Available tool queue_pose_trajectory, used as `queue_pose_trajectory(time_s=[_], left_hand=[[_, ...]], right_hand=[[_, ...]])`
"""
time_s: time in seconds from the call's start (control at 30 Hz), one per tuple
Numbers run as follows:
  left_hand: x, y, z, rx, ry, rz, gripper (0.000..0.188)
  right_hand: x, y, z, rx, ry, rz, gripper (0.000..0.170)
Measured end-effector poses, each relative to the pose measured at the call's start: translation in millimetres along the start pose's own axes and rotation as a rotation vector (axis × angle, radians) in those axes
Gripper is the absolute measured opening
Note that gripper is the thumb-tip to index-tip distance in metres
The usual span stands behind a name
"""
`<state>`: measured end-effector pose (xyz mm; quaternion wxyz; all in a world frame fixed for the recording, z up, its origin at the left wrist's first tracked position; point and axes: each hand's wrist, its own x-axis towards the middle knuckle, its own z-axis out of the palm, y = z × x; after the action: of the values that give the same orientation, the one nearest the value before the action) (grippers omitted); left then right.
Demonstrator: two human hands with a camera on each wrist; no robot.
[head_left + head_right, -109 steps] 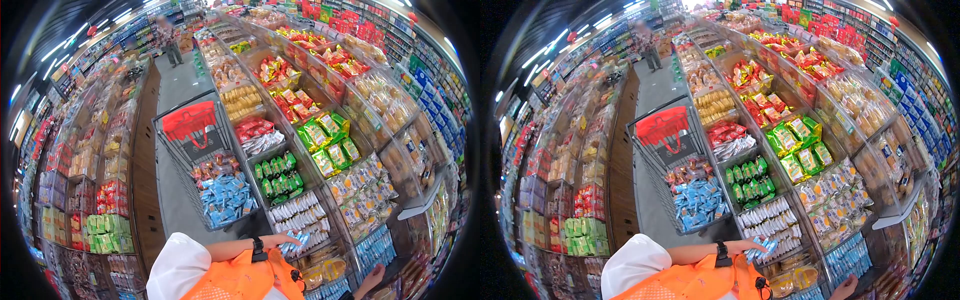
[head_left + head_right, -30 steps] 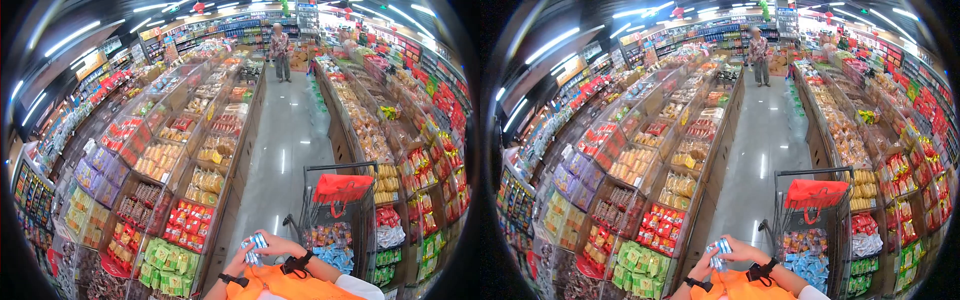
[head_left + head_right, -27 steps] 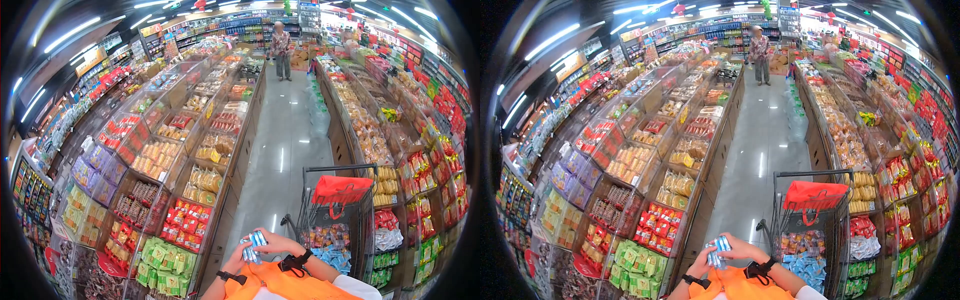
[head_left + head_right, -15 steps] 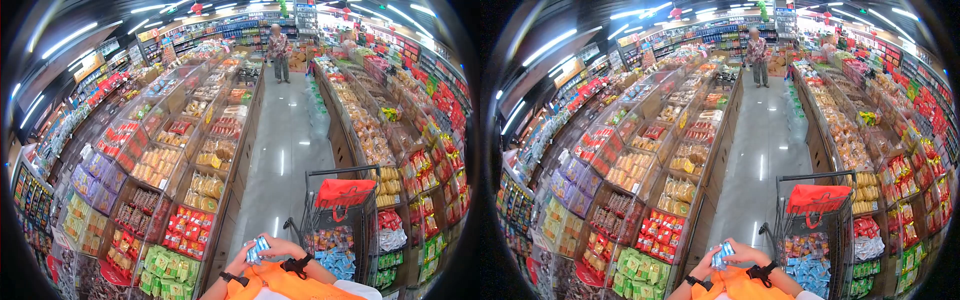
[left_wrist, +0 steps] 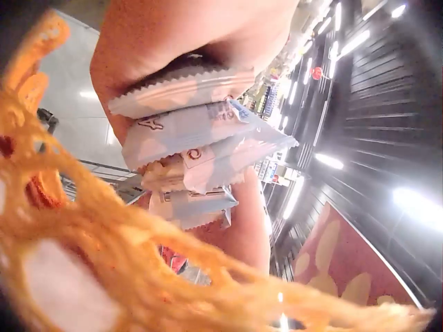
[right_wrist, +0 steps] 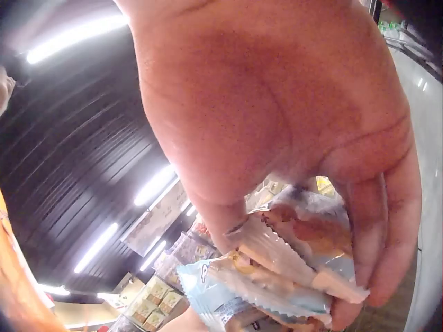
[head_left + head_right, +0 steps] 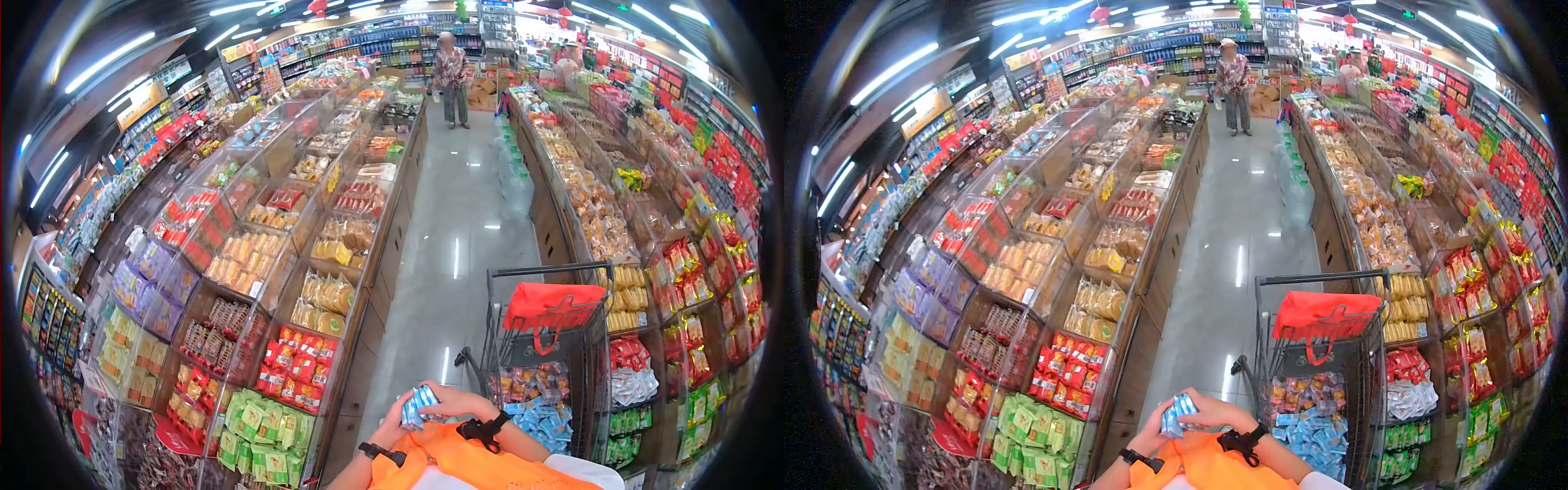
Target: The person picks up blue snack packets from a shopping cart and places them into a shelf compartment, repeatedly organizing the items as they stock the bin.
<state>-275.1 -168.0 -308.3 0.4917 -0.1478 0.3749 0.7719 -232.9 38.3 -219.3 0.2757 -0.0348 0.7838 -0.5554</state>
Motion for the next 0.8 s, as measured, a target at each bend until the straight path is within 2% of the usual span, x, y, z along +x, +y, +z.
queue_pose_trajectory(time_s=[0.2,0.3,0.4,0.5,0.6,0.63,0.73,0.8], left_hand=[[-4,-5,8,-0.016,-0.040,-0.018,0.033],[-10,-6,20,-0.024,-0.004,-0.008,0.031],[-24,-6,32,0.037,-0.046,0.029,0.035],[-9,-13,16,0.115,-0.053,0.075,0.036],[-19,-10,26,0.121,-0.026,0.052,0.045],[-28,-7,33,0.105,-0.041,0.080,0.051],[-38,-5,34,0.157,-0.168,0.147,0.057],[-30,-12,31,0.140,-0.124,0.152,0.060]], right_hand=[[-10,-1,-3,0.010,-0.029,0.009,0.076],[-14,1,-2,0.015,-0.020,-0.003,0.077],[-16,9,0,0.042,0.025,-0.039,0.074],[-13,18,-1,0.050,0.005,-0.046,0.082],[-6,32,0,0.084,0.031,-0.147,0.083],[-13,18,-4,0.101,0.006,-0.091,0.083],[1,39,-3,0.165,-0.061,-0.162,0.079],[-8,26,-5,0.070,-0.004,-0.148,0.071]])
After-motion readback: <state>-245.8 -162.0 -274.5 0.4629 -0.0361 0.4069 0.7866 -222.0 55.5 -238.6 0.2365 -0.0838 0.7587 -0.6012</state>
